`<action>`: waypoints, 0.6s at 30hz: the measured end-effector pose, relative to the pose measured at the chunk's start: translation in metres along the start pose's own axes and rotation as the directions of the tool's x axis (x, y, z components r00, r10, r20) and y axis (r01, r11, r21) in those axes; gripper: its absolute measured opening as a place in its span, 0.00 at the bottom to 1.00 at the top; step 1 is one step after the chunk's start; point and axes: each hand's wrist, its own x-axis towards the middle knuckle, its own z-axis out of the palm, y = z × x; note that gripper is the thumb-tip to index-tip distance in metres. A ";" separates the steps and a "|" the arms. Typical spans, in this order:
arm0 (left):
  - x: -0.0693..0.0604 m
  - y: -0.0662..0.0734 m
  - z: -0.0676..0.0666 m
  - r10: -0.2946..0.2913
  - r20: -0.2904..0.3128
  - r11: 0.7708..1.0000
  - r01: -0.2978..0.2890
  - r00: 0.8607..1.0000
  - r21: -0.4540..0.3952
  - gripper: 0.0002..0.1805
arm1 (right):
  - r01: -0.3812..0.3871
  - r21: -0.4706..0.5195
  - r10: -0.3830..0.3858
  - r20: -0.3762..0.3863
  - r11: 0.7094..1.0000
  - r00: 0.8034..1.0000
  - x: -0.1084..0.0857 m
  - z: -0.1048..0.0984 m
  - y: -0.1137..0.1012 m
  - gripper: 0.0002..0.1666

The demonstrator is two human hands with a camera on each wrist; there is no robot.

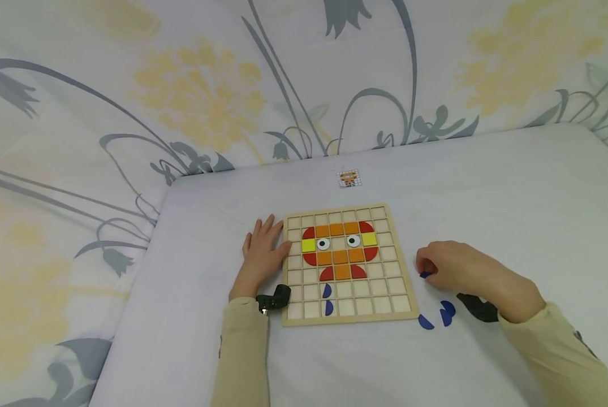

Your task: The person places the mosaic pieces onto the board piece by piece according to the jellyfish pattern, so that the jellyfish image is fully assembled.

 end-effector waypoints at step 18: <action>0.001 -0.001 0.001 0.004 -0.013 1.000 -0.004 1.000 0.012 0.30 | 0.128 0.214 -0.109 -0.100 0.968 0.989 0.011 0.002 -0.011 0.07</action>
